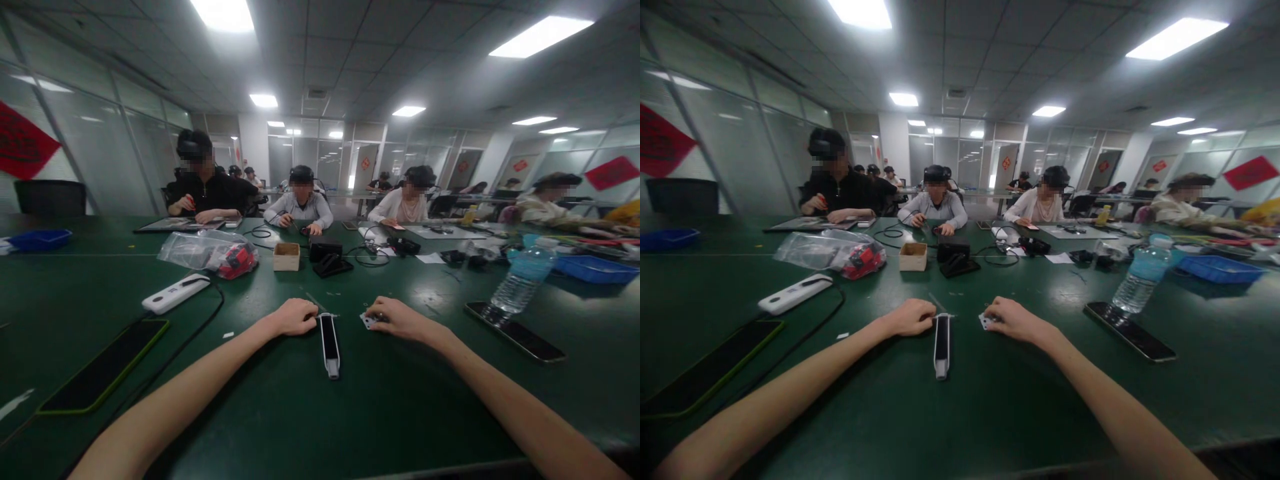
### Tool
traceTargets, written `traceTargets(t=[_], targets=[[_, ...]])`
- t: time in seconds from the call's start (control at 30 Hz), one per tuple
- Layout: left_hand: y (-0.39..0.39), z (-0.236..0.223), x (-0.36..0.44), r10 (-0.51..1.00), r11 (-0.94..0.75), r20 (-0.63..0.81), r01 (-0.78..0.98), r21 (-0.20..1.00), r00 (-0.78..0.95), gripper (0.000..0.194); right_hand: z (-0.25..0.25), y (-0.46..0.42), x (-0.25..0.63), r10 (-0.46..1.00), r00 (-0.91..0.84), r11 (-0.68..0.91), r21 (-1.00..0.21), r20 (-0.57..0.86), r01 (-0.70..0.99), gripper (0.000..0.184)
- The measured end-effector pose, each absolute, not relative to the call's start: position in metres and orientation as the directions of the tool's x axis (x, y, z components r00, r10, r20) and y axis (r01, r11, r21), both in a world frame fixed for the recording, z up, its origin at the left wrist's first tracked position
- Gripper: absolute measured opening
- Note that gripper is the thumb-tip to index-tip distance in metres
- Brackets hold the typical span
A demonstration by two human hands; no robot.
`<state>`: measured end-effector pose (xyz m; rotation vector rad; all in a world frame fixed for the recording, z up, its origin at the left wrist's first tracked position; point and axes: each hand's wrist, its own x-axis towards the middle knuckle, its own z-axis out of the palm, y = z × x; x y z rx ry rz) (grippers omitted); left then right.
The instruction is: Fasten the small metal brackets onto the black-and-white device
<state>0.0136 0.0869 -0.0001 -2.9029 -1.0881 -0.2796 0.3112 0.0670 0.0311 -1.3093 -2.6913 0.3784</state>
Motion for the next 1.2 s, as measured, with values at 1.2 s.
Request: traceTargets(t=[1.2], targets=[[0.087, 0.001, 0.015, 0.659, -0.749, 0.157, 0.662, 0.036, 0.736, 0.016, 0.033, 0.056, 0.310, 0.754, -0.618, 0.656, -0.280, 0.223, 0.700, 0.026]])
